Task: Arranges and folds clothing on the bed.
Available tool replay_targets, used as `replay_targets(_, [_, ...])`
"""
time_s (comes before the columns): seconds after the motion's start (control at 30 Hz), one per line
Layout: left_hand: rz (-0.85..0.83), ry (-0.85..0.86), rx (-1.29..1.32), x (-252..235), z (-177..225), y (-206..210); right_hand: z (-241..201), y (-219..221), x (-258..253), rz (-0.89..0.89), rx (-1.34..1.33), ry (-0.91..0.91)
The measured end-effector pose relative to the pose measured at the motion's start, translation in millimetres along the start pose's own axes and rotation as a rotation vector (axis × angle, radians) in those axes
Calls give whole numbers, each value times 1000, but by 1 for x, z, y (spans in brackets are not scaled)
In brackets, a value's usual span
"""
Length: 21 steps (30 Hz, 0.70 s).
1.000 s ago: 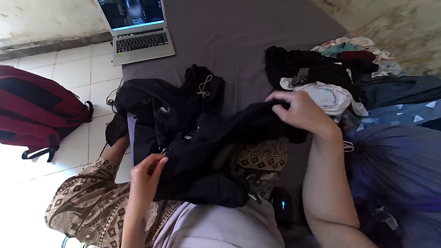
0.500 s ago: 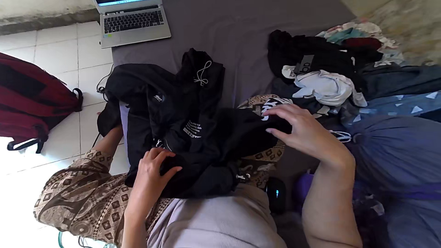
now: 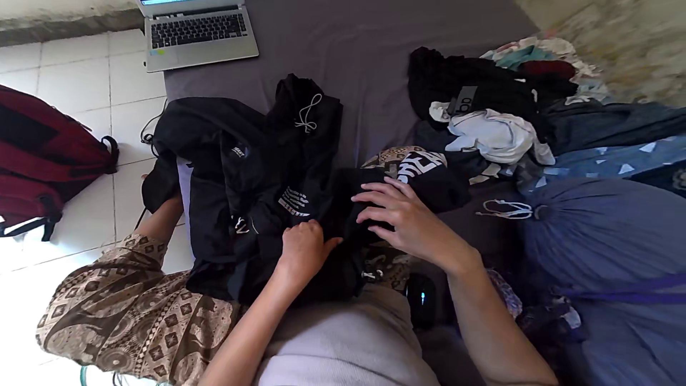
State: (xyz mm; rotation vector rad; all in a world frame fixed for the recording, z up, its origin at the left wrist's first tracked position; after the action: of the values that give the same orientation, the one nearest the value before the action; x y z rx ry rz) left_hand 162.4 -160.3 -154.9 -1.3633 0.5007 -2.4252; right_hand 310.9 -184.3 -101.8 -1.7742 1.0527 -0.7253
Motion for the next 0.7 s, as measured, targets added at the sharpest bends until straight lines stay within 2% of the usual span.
replay_targets(0.1, [20, 111, 99, -8, -9, 4, 10, 6, 1, -20, 9, 25])
replay_targets(0.23, [231, 252, 258, -7, -27, 3, 12, 1, 3, 14, 16, 39])
replay_targets(0.33, [334, 297, 249, 3, -34, 7, 15, -9, 7, 81, 27, 41])
replay_targets(0.7, [494, 532, 254, 25, -33, 14, 12, -33, 22, 205, -28, 58])
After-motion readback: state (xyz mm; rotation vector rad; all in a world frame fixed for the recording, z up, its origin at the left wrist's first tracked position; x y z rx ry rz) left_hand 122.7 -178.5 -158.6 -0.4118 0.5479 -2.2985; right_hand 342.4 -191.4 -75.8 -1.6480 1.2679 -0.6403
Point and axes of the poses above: each hand's wrist, its own x-axis away from the middle knuckle, its own y-axis out of the palm, z = x × y, the point moved 7 cm from there along -x, towards the middle knuckle, and after that the axes turned 9 degrees about -z, right-handed, at the moved point
